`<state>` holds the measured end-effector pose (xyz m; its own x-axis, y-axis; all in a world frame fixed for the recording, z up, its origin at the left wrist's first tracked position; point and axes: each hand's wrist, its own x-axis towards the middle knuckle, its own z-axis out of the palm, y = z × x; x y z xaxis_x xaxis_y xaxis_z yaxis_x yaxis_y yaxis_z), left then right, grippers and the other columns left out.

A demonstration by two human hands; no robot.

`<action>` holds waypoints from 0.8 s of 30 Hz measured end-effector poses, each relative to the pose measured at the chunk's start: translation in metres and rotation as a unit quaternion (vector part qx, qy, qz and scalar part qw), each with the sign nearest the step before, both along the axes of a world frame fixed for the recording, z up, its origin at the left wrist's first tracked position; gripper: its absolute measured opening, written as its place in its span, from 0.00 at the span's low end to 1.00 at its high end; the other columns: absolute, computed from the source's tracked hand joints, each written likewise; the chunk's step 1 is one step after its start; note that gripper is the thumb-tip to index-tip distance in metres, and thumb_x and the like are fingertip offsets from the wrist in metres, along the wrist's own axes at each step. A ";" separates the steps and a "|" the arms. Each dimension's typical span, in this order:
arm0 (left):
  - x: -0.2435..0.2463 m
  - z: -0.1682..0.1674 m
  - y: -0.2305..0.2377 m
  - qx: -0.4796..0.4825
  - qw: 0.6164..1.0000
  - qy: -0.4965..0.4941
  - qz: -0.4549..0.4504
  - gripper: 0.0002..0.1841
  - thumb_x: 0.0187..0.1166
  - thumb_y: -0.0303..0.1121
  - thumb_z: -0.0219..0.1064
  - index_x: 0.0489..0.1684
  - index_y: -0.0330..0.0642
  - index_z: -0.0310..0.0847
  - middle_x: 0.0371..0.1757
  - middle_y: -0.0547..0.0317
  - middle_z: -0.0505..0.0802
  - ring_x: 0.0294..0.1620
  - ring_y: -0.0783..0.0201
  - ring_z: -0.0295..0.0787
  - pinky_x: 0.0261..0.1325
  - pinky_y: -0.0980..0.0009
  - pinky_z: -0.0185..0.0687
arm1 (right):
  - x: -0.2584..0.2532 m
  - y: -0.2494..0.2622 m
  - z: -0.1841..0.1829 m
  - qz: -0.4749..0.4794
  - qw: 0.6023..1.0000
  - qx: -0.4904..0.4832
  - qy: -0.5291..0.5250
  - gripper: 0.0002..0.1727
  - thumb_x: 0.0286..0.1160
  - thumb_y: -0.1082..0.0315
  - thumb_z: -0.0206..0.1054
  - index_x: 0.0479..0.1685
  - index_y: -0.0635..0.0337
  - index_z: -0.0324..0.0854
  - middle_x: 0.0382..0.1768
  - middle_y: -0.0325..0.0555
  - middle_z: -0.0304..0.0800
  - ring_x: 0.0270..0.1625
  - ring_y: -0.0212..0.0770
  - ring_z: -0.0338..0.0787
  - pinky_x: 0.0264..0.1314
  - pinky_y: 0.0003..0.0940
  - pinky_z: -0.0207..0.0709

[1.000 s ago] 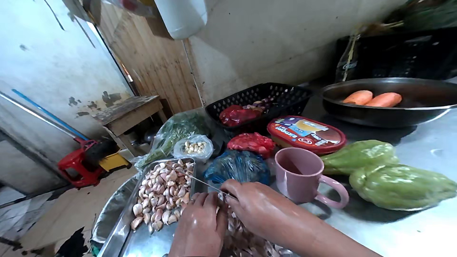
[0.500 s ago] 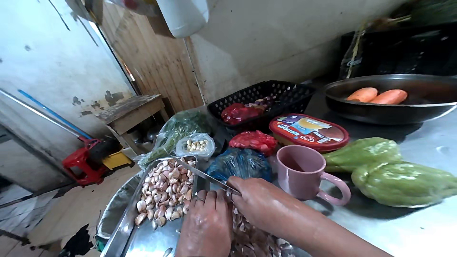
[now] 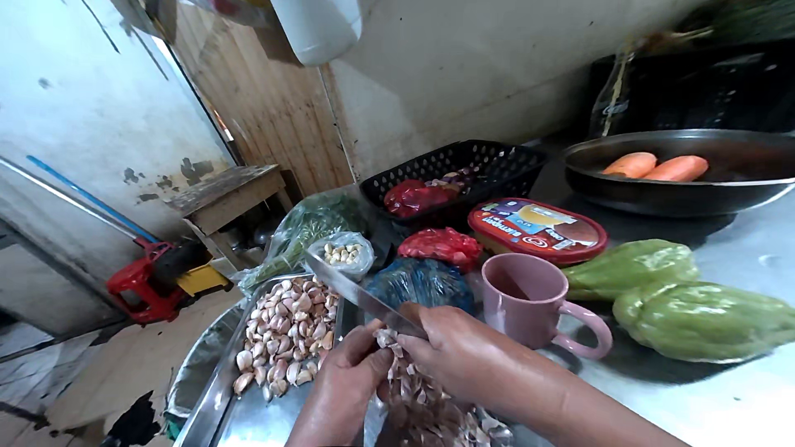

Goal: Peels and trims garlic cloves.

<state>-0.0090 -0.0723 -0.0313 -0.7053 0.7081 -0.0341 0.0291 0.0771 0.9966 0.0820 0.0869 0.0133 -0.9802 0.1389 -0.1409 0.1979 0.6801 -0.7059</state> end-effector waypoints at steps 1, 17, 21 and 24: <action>0.000 0.001 0.000 0.020 0.999 -0.037 -0.001 0.18 0.77 0.22 0.61 0.65 0.33 0.78 0.42 0.62 0.89 0.30 0.73 0.85 0.33 0.76 0.84 | 0.001 -0.001 -0.001 0.011 1.000 0.020 0.013 0.20 0.93 0.60 0.54 0.74 0.59 0.76 0.53 0.59 0.89 0.58 0.55 0.89 0.63 0.55 0.80; 0.002 0.004 0.000 0.045 0.998 -0.041 0.030 0.15 0.77 0.20 0.63 0.60 0.30 0.82 0.39 0.59 0.91 0.30 0.72 0.86 0.35 0.77 0.84 | -0.006 0.004 -0.009 -0.087 0.995 -0.022 0.034 0.18 0.93 0.57 0.54 0.68 0.56 0.79 0.46 0.50 0.89 0.49 0.45 0.90 0.57 0.45 0.81; 0.004 0.003 0.003 0.062 0.995 -0.036 0.063 0.14 0.80 0.21 0.62 0.62 0.29 0.82 0.39 0.58 0.90 0.30 0.71 0.85 0.35 0.76 0.84 | -0.007 0.005 -0.009 -0.092 0.995 -0.022 0.027 0.19 0.92 0.57 0.54 0.70 0.57 0.79 0.47 0.53 0.89 0.49 0.47 0.90 0.58 0.48 0.82; 0.002 0.005 0.008 0.086 0.984 -0.110 0.108 0.12 0.83 0.20 0.60 0.59 0.29 0.83 0.36 0.54 0.90 0.27 0.68 0.85 0.32 0.75 0.84 | -0.007 0.006 -0.009 -0.086 0.996 -0.003 0.020 0.20 0.92 0.58 0.54 0.75 0.54 0.76 0.51 0.53 0.89 0.55 0.50 0.89 0.63 0.51 0.79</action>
